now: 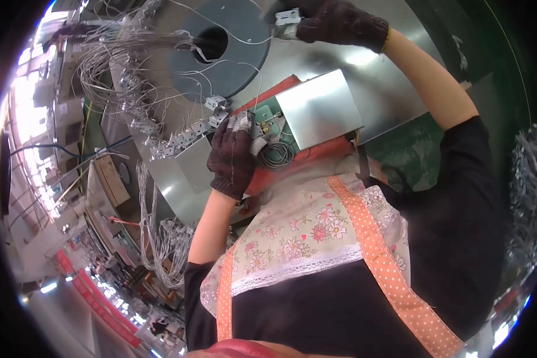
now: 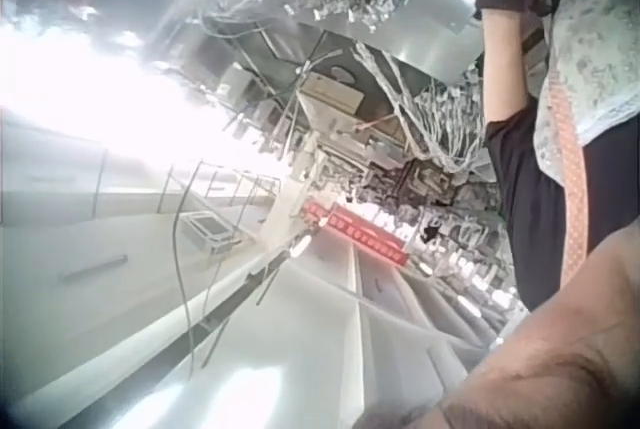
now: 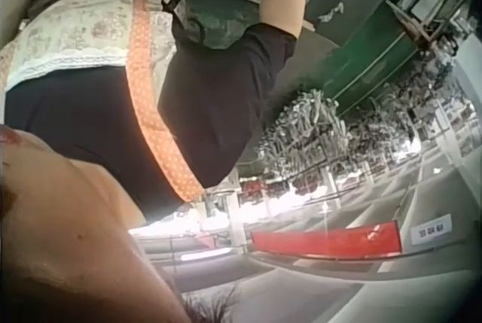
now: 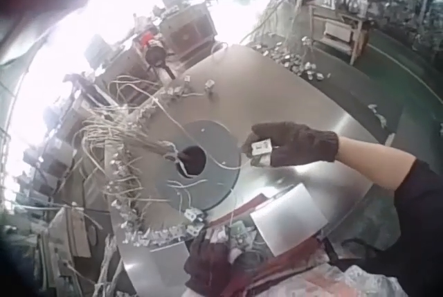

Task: Assembling complex wire harnesses using an assembly fixture on a workbench.

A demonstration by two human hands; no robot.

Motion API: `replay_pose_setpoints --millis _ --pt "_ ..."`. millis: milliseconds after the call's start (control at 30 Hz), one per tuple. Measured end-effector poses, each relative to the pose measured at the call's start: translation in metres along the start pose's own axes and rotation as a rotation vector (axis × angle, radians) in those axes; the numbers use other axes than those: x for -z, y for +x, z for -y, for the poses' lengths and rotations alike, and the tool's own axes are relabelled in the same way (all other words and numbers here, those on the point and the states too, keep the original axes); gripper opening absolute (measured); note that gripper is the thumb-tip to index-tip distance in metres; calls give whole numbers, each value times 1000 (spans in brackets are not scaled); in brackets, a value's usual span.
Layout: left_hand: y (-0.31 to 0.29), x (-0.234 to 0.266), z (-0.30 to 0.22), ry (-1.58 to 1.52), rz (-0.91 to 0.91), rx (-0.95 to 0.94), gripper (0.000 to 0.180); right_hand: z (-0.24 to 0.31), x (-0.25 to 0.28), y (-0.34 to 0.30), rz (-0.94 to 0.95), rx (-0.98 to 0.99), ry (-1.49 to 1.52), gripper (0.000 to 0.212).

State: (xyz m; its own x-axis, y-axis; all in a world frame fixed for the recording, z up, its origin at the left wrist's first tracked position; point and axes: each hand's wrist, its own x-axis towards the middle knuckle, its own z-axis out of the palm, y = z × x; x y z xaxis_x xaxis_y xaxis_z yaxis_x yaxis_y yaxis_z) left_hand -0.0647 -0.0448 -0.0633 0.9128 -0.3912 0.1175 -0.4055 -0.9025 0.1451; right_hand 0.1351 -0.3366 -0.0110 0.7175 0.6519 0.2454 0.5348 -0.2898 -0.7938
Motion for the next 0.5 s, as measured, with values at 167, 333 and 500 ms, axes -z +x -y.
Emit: replay_pose_setpoints --millis 167,333,500 --pt "4 -2 -3 -21 21 -22 59 22 -3 -21 326 -114 739 59" --pt "3 1 3 64 88 -35 58 56 -27 -29 618 -145 848 60" --pt "18 -2 17 -103 195 -180 52 69 -31 -37 469 299 55 50"
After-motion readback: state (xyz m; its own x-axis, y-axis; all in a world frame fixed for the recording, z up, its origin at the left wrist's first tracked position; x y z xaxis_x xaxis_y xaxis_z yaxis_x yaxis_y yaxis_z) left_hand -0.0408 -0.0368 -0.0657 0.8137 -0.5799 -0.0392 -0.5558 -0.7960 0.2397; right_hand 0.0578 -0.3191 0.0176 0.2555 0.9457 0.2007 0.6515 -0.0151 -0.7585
